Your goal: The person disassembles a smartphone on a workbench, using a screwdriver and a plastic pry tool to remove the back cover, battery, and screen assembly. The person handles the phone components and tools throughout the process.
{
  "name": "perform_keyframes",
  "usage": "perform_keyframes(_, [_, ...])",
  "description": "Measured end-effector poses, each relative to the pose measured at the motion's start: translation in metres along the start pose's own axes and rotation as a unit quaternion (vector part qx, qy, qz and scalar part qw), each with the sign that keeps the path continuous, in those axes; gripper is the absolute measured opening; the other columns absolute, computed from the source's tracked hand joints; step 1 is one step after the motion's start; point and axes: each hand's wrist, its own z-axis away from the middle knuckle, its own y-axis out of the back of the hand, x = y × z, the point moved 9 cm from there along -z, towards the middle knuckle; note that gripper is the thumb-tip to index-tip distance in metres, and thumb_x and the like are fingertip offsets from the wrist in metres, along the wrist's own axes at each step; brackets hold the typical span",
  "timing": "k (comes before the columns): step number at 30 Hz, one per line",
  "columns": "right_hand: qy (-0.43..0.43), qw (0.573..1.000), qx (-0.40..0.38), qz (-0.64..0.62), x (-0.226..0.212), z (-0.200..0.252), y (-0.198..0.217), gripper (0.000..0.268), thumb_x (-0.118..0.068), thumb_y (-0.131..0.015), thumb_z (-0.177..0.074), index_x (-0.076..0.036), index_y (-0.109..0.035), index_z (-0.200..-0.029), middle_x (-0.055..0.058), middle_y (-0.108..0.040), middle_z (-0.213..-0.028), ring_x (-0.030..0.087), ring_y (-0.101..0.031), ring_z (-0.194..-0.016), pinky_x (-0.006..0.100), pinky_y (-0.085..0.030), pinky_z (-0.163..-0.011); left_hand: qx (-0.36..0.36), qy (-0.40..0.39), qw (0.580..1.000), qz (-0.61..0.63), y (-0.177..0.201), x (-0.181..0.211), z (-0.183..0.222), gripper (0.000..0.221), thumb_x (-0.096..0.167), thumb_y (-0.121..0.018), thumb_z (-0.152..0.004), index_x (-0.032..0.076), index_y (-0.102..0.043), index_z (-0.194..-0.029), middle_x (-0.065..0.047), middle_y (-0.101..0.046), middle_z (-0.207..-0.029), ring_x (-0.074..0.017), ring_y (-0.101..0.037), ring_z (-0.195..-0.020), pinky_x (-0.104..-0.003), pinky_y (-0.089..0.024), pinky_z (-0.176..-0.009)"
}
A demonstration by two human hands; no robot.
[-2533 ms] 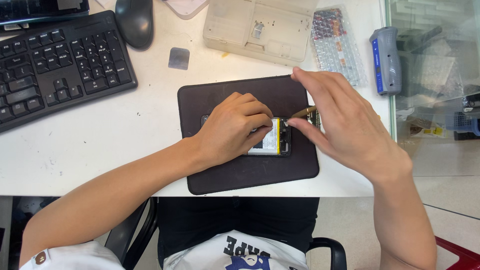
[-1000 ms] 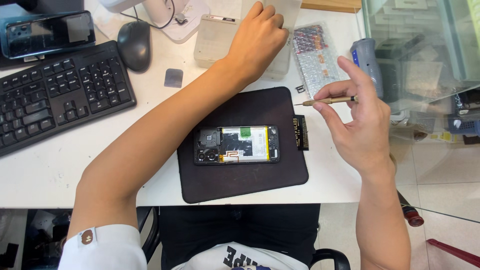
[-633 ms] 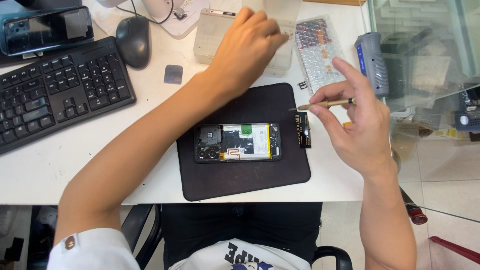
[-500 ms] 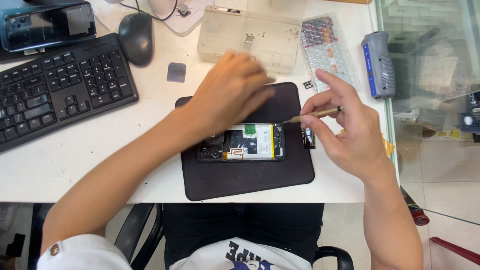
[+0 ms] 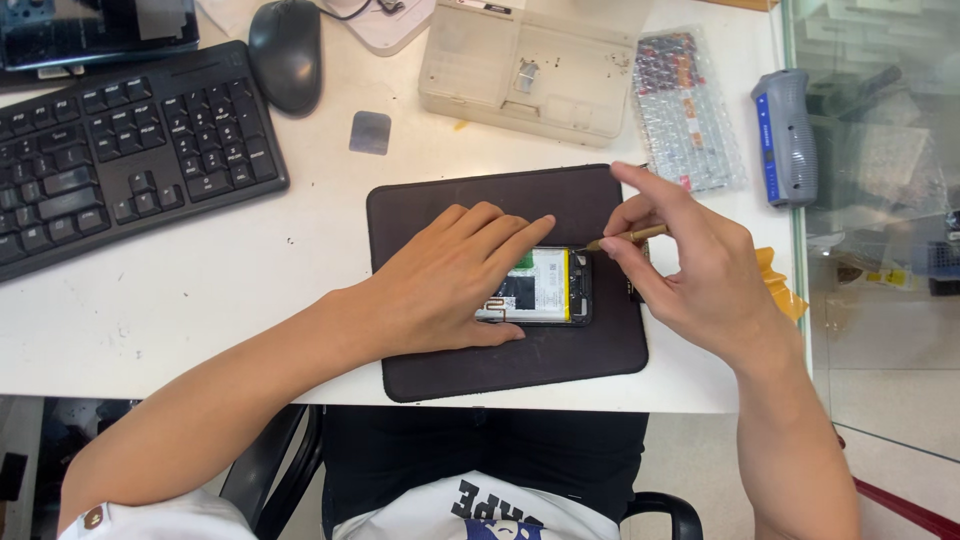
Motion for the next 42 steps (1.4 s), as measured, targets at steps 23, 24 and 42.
perform_keyframes(23, [0.054, 0.979, -0.088, 0.175, -0.034, -0.022, -0.005, 0.062, -0.011, -0.076, -0.086, 0.0, -0.049, -0.141, 0.019, -0.066, -0.121, 0.031, -0.068, -0.107, 0.04, -0.057, -0.088, 0.02, -0.029, 0.999, -0.011, -0.01, 0.005, 0.003, 0.08, 0.039, -0.084, -0.074, 0.002, -0.057, -0.14, -0.019, -0.061, -0.118, -0.0341, -0.055, -0.112, -0.045, -0.047, -0.087])
perform_keyframes(24, [0.046, 0.981, -0.098, 0.159, -0.032, -0.021, -0.006, 0.06, -0.005, -0.075, -0.087, -0.001, -0.05, -0.142, 0.019, -0.066, -0.122, 0.03, -0.068, -0.106, 0.039, -0.058, -0.088, 0.022, -0.031, 0.999, -0.014, -0.009, 0.005, 0.002, 0.082, 0.04, -0.085, -0.073, 0.001, -0.056, -0.139, -0.02, -0.061, -0.117, -0.0344, -0.055, -0.112, -0.045, -0.047, -0.087])
perform_keyframes(42, [0.021, 0.999, -0.005, -0.047, -0.01, -0.001, 0.019, 0.066, 0.001, -0.078, -0.089, -0.001, -0.047, -0.147, 0.011, -0.073, -0.102, 0.019, -0.074, -0.097, 0.03, -0.062, -0.089, 0.128, 0.021, 0.982, 0.138, 0.001, -0.012, -0.032, 0.023, 0.023, -0.08, -0.086, 0.007, -0.074, -0.102, -0.005, -0.071, -0.096, -0.0242, -0.064, -0.09, -0.038, -0.047, -0.081])
